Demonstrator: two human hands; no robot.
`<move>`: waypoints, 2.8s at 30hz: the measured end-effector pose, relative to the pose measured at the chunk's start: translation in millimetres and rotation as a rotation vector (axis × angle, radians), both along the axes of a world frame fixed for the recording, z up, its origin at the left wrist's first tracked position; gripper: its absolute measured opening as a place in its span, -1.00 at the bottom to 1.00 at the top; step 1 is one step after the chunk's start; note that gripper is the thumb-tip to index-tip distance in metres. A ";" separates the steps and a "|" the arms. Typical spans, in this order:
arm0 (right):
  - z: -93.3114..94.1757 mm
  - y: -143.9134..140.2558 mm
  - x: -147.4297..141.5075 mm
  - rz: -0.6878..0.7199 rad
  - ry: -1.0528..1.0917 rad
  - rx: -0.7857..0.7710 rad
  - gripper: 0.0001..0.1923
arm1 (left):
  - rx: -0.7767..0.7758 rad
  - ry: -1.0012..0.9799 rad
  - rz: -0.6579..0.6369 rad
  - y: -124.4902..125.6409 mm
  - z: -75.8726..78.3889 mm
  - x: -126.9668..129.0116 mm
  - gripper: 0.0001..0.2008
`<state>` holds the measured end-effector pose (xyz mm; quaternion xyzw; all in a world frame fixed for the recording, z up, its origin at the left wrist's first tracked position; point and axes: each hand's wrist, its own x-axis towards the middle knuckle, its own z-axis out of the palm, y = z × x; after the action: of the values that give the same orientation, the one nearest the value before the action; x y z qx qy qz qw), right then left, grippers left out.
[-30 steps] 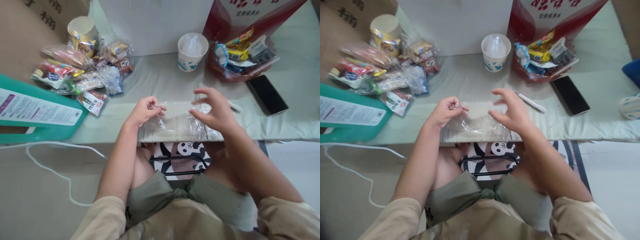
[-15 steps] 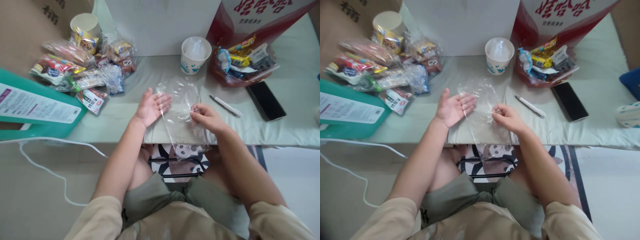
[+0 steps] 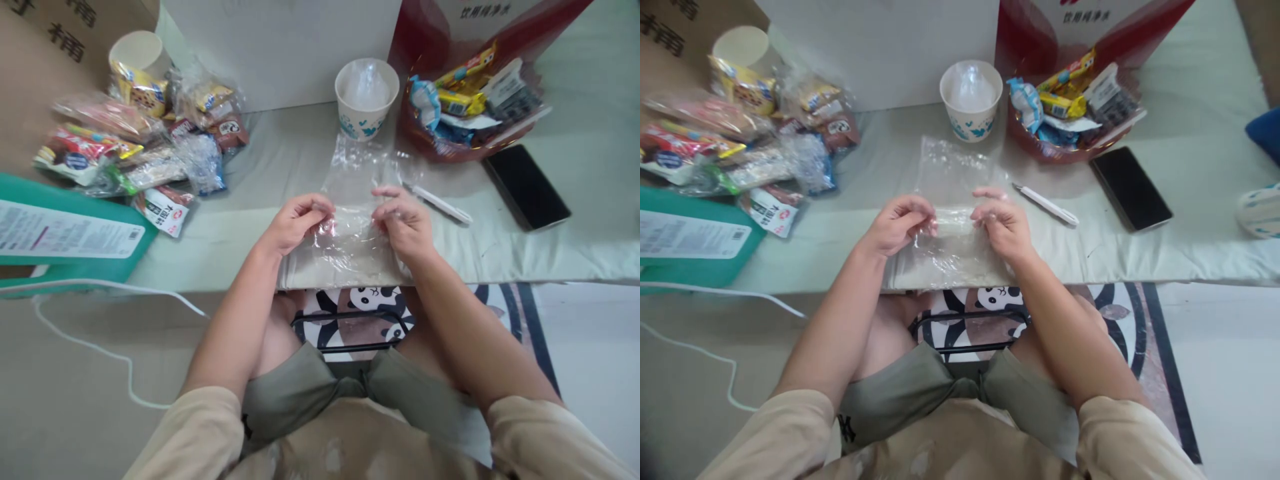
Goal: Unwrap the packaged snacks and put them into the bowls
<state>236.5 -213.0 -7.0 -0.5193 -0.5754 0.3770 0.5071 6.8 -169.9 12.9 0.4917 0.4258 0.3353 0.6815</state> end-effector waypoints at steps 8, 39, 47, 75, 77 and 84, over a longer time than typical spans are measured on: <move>-9.7 -2.9 13.9 -0.004 -0.215 0.040 -0.72 | 0.109 0.080 0.042 6.8 -5.5 -1.2 -0.73; 0.6 4.5 -7.2 0.149 0.180 -0.188 -0.51 | 0.139 -0.080 -0.009 -4.4 -5.3 -5.2 -0.33; -3.5 11.8 -3.1 -0.170 0.452 -0.341 -0.43 | -0.078 0.075 0.012 -5.9 3.0 11.0 -0.81; 14.2 -1.3 -14.0 -0.121 0.464 -0.403 -0.53 | 0.548 0.403 0.562 1.0 -10.4 4.3 -0.70; 14.2 -2.9 -17.5 -0.150 0.442 -0.341 -0.67 | 0.677 0.457 0.595 -7.1 -8.0 13.8 -0.86; 19.4 -8.0 -31.6 0.076 0.586 -0.372 -0.59 | 0.328 0.071 0.075 -23.9 -6.4 53.7 -0.46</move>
<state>204.9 -221.0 12.4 -0.4508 -0.3458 0.6270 0.5330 60.5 -193.8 6.5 0.5918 0.4073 0.4077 0.5636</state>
